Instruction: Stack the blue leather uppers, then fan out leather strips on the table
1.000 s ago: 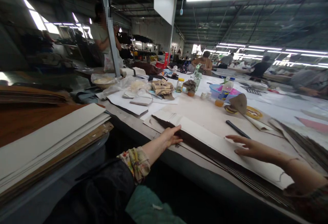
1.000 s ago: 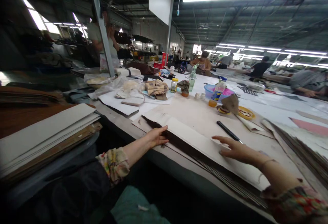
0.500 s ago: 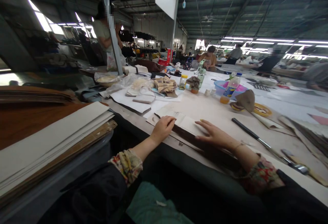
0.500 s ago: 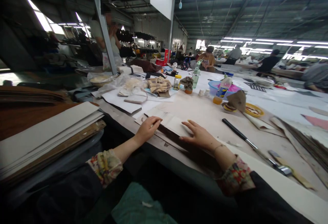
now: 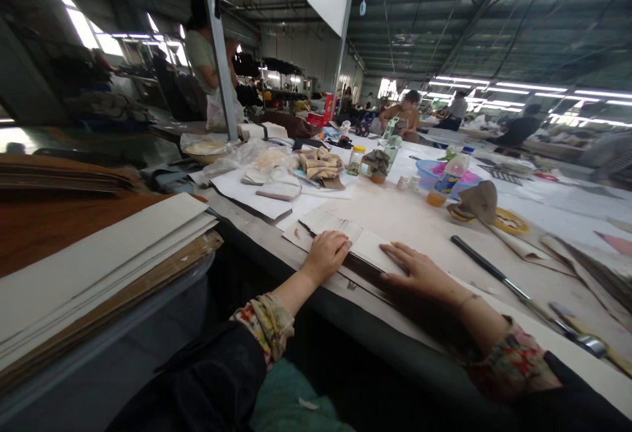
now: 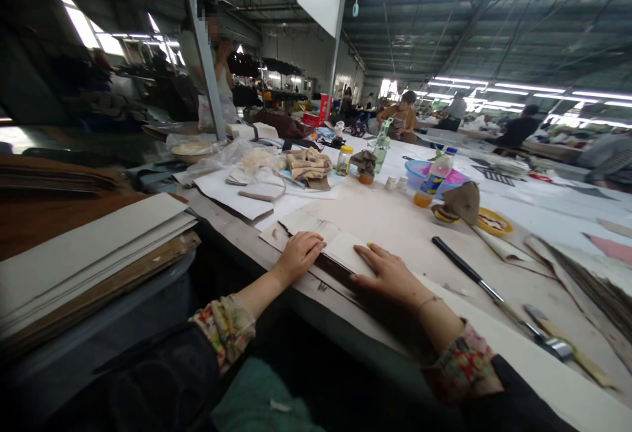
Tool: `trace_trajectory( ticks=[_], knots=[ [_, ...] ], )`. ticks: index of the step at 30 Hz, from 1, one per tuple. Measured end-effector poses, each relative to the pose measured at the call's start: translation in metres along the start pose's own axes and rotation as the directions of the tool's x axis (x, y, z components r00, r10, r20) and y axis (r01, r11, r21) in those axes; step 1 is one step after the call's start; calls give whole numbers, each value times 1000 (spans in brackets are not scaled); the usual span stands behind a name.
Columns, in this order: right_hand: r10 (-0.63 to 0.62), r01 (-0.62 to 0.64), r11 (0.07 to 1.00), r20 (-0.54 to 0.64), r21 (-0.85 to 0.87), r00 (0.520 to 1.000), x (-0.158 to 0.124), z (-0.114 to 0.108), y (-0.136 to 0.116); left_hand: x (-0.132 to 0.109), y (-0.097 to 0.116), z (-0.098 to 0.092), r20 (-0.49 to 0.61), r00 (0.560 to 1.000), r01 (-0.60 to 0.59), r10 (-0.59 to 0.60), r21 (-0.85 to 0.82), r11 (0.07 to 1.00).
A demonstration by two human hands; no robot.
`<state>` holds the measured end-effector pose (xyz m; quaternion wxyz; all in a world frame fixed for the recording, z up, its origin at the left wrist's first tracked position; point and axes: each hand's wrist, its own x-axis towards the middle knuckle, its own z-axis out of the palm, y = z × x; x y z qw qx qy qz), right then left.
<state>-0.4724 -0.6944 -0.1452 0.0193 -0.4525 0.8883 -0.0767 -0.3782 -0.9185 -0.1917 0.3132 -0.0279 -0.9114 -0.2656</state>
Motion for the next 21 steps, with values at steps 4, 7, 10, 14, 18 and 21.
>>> trace_trajectory(
  ticks=[4, 7, 10, 14, 18, 21],
  knots=[
    [1, 0, 1000, 29, -17, 1000, -2, 0, 5, 1, 1, -1, -7, 1000, 11, -11, 9, 1000],
    [-3, 4, 1000, 17, -13, 1000, -4, 2, 7, 1, 1, -1, -7, 1000, 23, -23, 1, 1000],
    [1, 0, 1000, 4, -7, 1000, -6, 3, 6, 0, 2, -1, -2, 1000, 25, -25, -5, 1000],
    [16, -16, 1000, 0, -12, 1000, -8, 2, 3, 0, 1, -1, -11, 1000, 21, -21, -25, 999],
    [18, -18, 1000, -8, -16, 1000, -8, 4, 4, 0, -4, -2, -23, 1000, -12, 9, -106, 994],
    [7, -7, 1000, -29, 0, 1000, -7, 6, 6, -2, -7, -4, 24, 998, -55, 58, -114, 992]
  ],
)
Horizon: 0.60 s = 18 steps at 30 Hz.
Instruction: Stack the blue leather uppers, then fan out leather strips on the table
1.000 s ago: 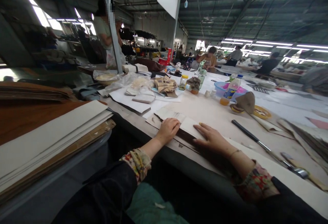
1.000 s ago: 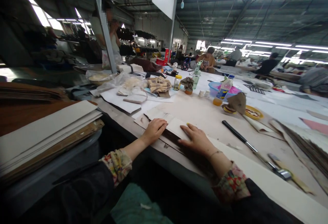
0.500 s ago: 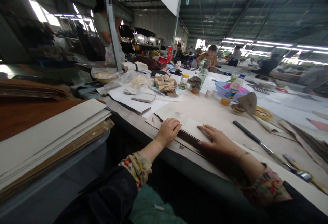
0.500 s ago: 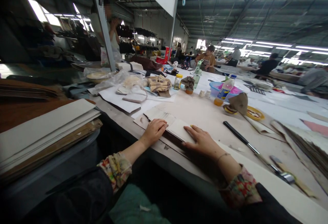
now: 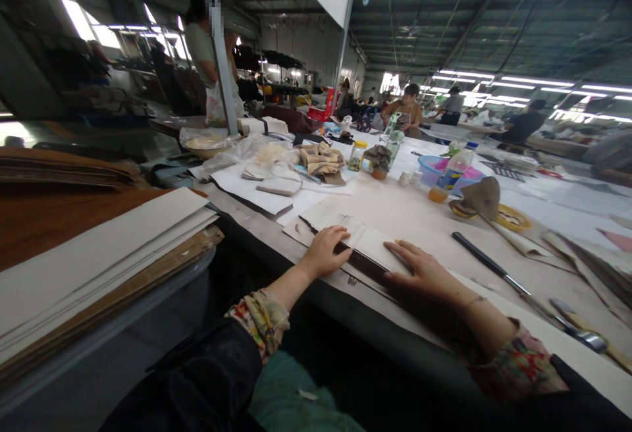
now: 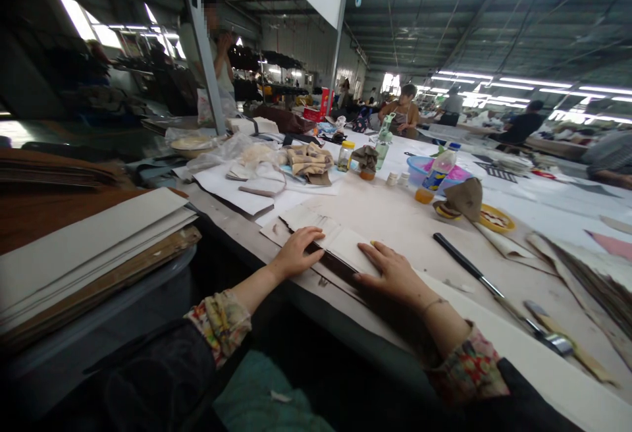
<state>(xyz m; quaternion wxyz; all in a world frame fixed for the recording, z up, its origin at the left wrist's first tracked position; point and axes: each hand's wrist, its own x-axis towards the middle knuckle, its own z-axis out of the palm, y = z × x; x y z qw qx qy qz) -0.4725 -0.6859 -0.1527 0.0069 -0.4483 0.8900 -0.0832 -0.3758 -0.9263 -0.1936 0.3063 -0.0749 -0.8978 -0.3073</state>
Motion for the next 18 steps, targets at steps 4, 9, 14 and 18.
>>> trace_trajectory(
  ticks=[4, 9, 14, 18],
  knots=[
    [-8, 8, 1000, -3, 8, 1000, 1, 1, 1, -1, 0, -1, 11, 1000, -16, 16, -4, 1000],
    [-6, 6, 1000, 10, -14, 1000, 1, 0, 0, -1, 0, 2, -43, 999, 3, -3, -16, 1000],
    [-6, 6, 1000, -4, -16, 1000, 0, 1, 1, -4, 1, 2, -27, 996, -80, 83, 83, 993],
    [-12, 12, 1000, -15, 0, 1000, 0, 2, 1, -1, 4, -3, 38, 988, -155, 151, 150, 976]
  ],
)
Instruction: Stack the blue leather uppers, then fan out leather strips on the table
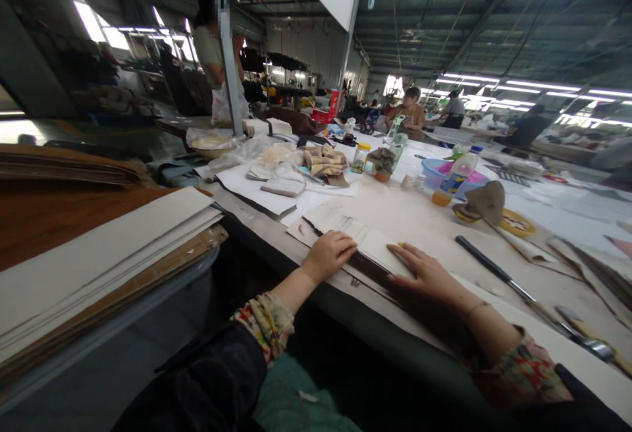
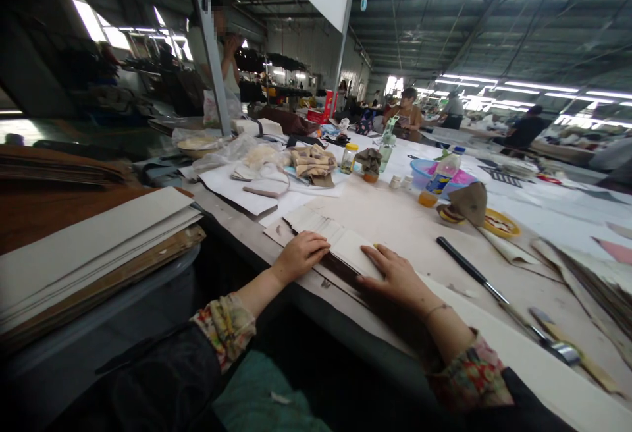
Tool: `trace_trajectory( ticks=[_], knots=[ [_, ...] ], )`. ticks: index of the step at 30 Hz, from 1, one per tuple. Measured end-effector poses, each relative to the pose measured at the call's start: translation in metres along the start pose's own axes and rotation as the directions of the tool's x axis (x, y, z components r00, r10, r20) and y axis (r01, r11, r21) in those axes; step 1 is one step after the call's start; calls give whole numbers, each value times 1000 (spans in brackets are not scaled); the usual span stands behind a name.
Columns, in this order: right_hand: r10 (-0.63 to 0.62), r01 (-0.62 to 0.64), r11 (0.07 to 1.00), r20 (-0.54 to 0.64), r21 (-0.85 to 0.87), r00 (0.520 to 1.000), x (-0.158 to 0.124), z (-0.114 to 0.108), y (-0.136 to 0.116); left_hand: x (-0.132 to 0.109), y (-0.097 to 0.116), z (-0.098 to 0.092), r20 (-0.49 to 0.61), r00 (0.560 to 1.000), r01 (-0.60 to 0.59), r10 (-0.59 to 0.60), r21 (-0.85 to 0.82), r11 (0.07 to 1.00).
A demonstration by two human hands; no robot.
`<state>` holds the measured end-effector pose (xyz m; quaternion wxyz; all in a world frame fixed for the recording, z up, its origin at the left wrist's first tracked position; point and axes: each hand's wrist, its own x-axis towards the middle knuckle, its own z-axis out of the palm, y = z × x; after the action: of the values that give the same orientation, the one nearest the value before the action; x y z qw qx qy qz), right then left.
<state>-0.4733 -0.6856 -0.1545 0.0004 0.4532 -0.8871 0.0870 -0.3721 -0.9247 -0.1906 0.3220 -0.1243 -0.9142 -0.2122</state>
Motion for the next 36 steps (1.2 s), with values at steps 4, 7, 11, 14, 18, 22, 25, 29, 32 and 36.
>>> trace_trajectory(
  ticks=[4, 7, 11, 14, 18, 22, 25, 29, 32, 36],
  knots=[
    [12, -12, 1000, 14, 4, 1000, 1, 0, 1, 7, -1, -8, 123, 989, -97, 79, 152, 984],
    [3, -3, 1000, 11, 13, 1000, 2, 1, 2, 11, -4, -15, 213, 962, -213, 170, 197, 957],
    [10, -10, 1000, 12, 17, 1000, 2, 2, 2, 13, -10, -20, 275, 936, -286, 218, 235, 929],
    [7, -8, 1000, 21, 21, 1000, 2, 0, 1, 15, -12, -20, 308, 927, -302, 213, 279, 911],
    [-3, 2, 1000, 27, 31, 1000, 3, -2, 1, 20, -12, -20, 354, 911, -315, 209, 276, 908],
    [-7, 7, 999, 3, 40, 1000, 6, -2, -1, 21, -13, -22, 345, 925, -246, 158, 228, 942],
    [-16, 17, 999, -19, 39, 1000, 12, -1, -4, 18, -15, -21, 299, 948, -162, 106, 169, 972],
    [-12, 12, 1000, -20, 19, 1000, 17, 1, -9, 14, -21, -19, 205, 975, -89, 83, 22, 996],
    [7, -7, 1000, -15, 0, 1000, 18, 3, -12, 14, -28, -19, 132, 990, -32, 52, -149, 988],
    [18, -18, 1000, 6, -2, 1000, 18, 3, -14, 13, -35, -23, -40, 973, 205, -229, -320, 925]
  ],
)
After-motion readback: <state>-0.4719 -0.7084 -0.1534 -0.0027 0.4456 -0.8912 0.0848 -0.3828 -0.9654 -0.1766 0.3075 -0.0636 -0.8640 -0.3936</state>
